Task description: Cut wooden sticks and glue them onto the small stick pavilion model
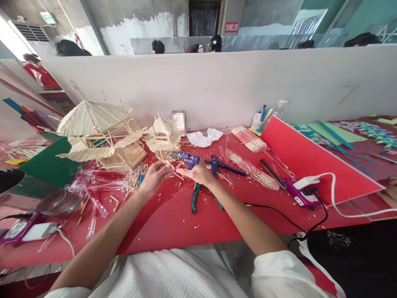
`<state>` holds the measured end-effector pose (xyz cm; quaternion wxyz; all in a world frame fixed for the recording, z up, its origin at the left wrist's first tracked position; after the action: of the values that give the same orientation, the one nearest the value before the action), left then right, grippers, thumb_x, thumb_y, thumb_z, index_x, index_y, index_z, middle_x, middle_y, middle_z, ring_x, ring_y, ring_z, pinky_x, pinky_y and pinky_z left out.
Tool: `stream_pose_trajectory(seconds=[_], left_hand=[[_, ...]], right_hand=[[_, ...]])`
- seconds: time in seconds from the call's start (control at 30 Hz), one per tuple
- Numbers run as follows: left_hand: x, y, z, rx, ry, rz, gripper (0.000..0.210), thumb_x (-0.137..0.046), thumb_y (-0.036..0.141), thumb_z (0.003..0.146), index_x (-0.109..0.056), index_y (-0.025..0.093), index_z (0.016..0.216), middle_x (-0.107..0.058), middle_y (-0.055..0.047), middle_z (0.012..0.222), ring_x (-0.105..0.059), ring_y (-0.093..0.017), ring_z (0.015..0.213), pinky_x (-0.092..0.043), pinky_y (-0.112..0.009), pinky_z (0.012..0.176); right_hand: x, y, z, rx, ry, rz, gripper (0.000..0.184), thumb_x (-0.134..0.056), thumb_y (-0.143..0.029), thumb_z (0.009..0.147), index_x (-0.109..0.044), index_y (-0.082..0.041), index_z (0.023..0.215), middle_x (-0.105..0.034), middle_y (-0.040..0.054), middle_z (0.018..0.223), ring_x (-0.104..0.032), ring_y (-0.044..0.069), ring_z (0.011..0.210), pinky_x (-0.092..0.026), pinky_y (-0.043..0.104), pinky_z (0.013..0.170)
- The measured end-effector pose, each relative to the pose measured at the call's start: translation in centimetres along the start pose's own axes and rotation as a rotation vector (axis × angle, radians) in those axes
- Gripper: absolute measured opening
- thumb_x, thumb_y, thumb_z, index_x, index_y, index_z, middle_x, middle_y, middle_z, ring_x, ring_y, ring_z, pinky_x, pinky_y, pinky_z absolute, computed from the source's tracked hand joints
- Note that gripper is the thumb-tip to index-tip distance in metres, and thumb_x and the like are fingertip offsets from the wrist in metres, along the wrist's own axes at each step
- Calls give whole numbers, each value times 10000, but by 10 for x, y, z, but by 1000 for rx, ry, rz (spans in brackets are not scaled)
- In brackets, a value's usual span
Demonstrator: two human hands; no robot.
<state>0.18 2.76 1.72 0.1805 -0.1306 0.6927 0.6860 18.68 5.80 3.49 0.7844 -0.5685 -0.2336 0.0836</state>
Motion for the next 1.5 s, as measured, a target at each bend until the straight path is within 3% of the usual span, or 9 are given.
stream_pose_trajectory(seconds=[0.2,0.4,0.63,0.93,1.23,1.5], left_hand=[[-7,-4,0,-60,30,57,389,-898,374,633,-656,160,849,-672,2,764,-639,-114,725,-504,-248,761],[-8,-6,-1,-47,13,153,357,-855,394,672,-647,160,844,-705,-32,799,-673,-166,798,-501,-288,787],[-8,-10,-2,66,23,5,358,-886,331,604,-660,162,824,-686,-5,791,-644,-116,744,-515,-281,833],[-9,-16,1,81,62,-24,384,-867,383,627,-648,160,849,-686,-16,784,-665,-127,782,-519,-285,859],[-7,-14,-1,181,32,-44,299,-831,298,681,-621,163,846,-681,-21,804,-653,-98,711,-541,-247,774],[-5,-10,-4,227,-31,3,348,-870,306,635,-654,160,866,-642,8,775,-587,-65,659,-487,-190,668]], right_hand=[[-4,-5,0,14,64,-85,285,-687,-498,783,-693,-213,807,-707,18,773,-643,177,696,-479,274,630],[-6,-1,0,10,91,-147,158,-650,-392,797,-649,-235,775,-721,19,799,-654,193,726,-509,295,703],[-8,0,1,45,119,-174,104,-623,-334,793,-636,-230,795,-710,13,803,-648,177,719,-515,285,723],[-8,1,3,41,111,-183,119,-611,-344,793,-616,-225,788,-687,7,765,-636,174,699,-506,274,685],[-12,-5,-1,131,132,-235,115,-613,-295,807,-527,-246,865,-667,3,770,-638,187,706,-505,287,682],[-4,-2,1,157,197,-264,120,-599,-319,824,-511,-244,857,-639,-4,760,-603,169,660,-479,277,652]])
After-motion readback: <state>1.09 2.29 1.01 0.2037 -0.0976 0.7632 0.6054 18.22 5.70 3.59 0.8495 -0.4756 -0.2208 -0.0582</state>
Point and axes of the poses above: each hand's wrist, its own z-axis towards the middle knuckle, its own x-axis out of the back of the hand, y = z × x, the point moved 2 cm from there along z, towards the middle knuckle
